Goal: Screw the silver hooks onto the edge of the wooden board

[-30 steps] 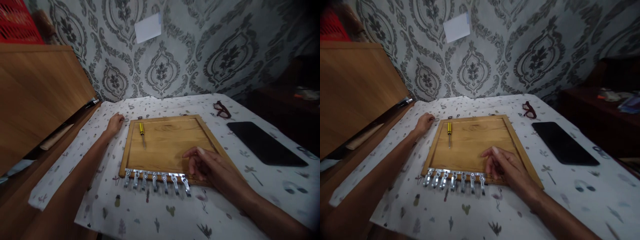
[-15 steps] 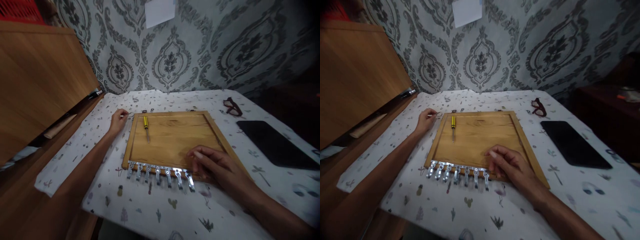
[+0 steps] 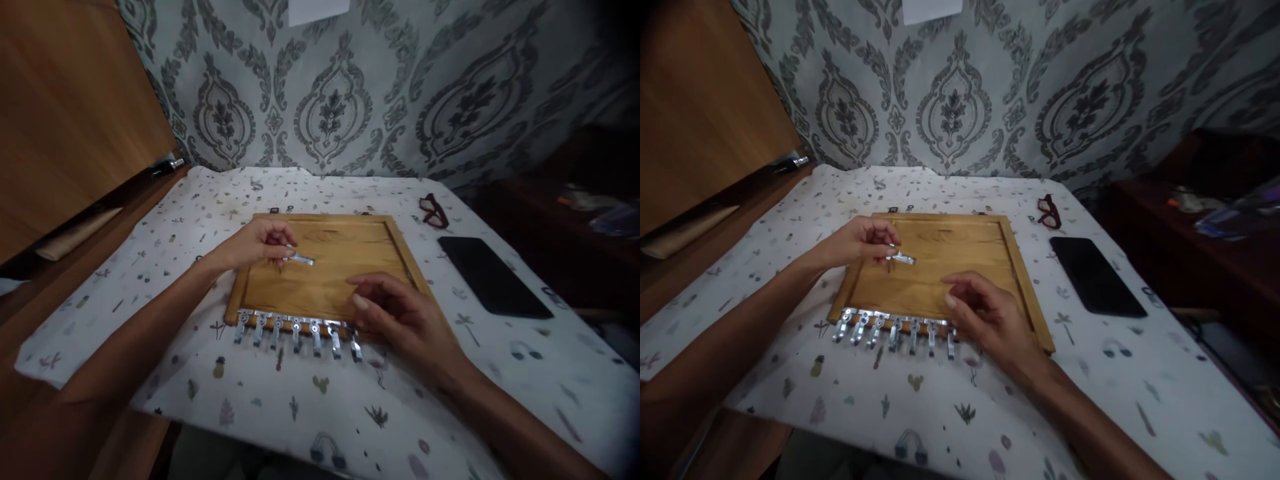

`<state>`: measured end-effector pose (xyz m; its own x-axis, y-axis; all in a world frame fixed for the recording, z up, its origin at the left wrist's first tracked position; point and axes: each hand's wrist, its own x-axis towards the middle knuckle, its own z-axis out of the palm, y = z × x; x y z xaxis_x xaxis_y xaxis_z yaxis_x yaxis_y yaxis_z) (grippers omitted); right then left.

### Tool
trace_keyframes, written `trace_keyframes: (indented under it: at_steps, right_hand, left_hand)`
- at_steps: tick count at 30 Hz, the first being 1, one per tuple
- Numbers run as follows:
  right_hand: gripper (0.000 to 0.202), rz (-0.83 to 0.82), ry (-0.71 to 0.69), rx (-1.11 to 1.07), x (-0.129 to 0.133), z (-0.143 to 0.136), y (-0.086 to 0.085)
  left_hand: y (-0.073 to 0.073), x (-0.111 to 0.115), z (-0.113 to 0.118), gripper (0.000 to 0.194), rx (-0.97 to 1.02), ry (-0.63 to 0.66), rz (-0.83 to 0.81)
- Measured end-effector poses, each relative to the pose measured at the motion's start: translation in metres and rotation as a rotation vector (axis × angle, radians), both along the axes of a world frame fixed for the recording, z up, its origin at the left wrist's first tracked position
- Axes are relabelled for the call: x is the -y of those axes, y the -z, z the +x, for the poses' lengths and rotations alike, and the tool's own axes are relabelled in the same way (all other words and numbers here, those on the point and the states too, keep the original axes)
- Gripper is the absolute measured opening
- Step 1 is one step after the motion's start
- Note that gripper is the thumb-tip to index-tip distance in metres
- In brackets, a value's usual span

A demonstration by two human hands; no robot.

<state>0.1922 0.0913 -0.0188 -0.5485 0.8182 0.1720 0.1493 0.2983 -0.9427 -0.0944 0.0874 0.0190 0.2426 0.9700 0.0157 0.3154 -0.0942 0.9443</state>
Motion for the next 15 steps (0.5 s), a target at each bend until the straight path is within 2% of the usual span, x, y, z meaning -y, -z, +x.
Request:
trace_keyframes:
  at_steps: [3,6,11,15]
  right_hand:
    - [0.028,0.145,-0.004,-0.024,0.005,-0.002,-0.001]
    - [0.024,0.289,-0.007,-0.021,0.009,-0.001,0.003]
    - [0.018,0.431,-0.051,-0.03,0.015,0.0,0.009]
    - [0.011,0.515,-0.029,-0.043,0.016,-0.001,0.011]
  left_hand:
    - [-0.006,0.01,0.022,0.019,0.03,0.058,-0.04]
    - [-0.006,0.015,0.036,0.018,0.061,0.087,-0.07]
    - [-0.005,0.02,0.049,0.013,0.104,0.113,-0.111]
    - [-0.005,0.025,0.055,0.011,0.126,0.131,-0.148]
